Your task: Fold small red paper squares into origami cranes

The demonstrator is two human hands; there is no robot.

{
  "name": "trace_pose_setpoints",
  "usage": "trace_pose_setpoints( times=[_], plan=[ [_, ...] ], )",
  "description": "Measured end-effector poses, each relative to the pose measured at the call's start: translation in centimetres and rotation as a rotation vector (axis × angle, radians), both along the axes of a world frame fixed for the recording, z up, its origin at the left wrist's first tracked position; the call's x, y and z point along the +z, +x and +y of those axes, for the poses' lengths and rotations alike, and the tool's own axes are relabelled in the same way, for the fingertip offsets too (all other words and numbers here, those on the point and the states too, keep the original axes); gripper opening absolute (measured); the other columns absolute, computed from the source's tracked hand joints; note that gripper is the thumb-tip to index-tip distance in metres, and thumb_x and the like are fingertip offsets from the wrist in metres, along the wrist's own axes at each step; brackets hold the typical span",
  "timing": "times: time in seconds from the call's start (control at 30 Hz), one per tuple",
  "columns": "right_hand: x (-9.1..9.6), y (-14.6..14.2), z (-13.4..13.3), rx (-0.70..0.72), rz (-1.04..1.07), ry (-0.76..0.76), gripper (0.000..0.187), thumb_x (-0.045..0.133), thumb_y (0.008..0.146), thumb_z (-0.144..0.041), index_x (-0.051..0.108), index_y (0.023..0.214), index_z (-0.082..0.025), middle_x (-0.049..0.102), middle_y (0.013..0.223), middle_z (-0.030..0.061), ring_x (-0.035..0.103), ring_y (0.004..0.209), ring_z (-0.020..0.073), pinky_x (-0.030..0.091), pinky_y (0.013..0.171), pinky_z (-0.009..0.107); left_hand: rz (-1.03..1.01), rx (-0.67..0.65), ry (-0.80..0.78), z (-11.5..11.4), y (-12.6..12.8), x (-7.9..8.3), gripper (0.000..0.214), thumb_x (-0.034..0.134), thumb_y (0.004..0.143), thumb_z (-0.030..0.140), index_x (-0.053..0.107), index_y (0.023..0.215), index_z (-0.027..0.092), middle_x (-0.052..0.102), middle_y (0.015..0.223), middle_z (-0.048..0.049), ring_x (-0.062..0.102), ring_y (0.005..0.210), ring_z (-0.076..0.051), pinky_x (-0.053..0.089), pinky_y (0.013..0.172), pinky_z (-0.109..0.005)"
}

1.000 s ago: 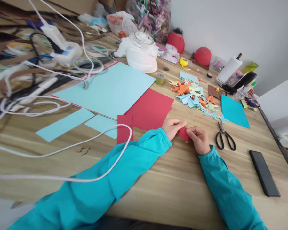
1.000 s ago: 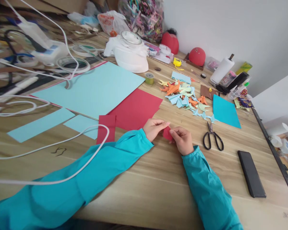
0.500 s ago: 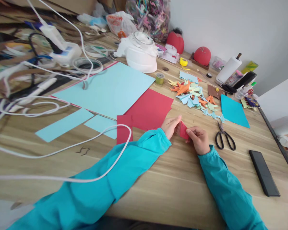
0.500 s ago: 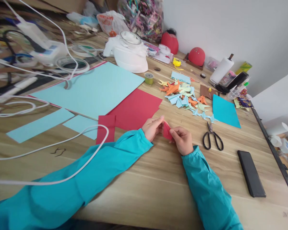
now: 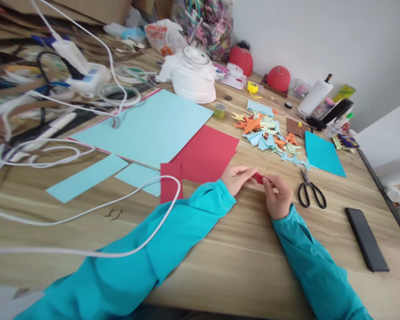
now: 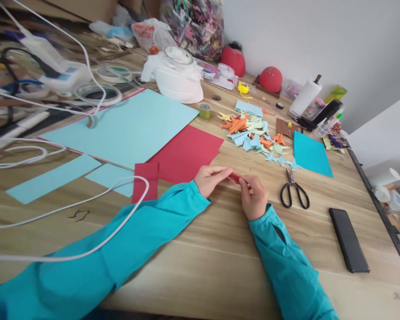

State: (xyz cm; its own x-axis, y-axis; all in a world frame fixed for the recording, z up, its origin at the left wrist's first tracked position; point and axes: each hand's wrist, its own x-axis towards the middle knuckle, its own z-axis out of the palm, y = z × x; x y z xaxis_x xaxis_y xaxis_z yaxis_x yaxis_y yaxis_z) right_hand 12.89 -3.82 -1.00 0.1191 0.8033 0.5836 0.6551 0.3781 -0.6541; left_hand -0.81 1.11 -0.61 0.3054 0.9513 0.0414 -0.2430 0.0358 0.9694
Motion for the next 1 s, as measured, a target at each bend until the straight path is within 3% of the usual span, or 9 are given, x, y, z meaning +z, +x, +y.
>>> trace_pose_setpoints(
  times=[0.17,0.4,0.63,1.0],
  plan=[
    [-0.3,0.6,0.8,-0.003,-0.014,0.107,0.011,0.057,0.081,-0.022,0.067,0.081,-0.020,0.065,0.087,0.0086,0.061,0.084,0.0195,0.052,0.070,0.032,0.172,0.078,0.380,-0.2,-0.5,-0.2,0.020,0.064,0.071,0.032,0.071,0.079,0.014,0.066,0.083,-0.0076,0.061,0.076,-0.015,0.051,0.068,-0.025],
    [-0.5,0.5,0.4,0.075,-0.088,0.141,0.014,0.057,0.081,-0.020,0.070,0.086,-0.023,0.064,0.089,0.0078,0.062,0.081,0.0184,0.053,0.073,0.032,0.284,0.075,0.605,0.2,-1.3,-0.3,0.014,0.063,0.073,0.026,0.072,0.078,0.016,0.067,0.077,-0.0083,0.063,0.071,-0.015,0.052,0.067,-0.025],
    [-0.8,0.5,0.6,0.108,-0.021,0.116,0.014,0.058,0.080,-0.021,0.071,0.086,-0.024,0.064,0.095,0.0079,0.063,0.082,0.0184,0.053,0.077,0.033,0.309,0.045,0.642,0.7,-2.0,-0.5,0.012,0.064,0.073,0.027,0.073,0.075,0.019,0.069,0.077,-0.0068,0.064,0.071,-0.014,0.052,0.069,-0.026],
    [-1.0,0.3,0.9,0.195,0.028,0.042,0.014,0.061,0.079,-0.022,0.071,0.088,-0.024,0.065,0.096,0.0073,0.063,0.088,0.0186,0.053,0.081,0.034,0.213,0.018,0.452,0.6,-1.7,-0.9,0.013,0.071,0.063,0.026,0.072,0.071,0.016,0.070,0.082,-0.0100,0.066,0.074,-0.017,0.055,0.070,-0.029]
  ],
)
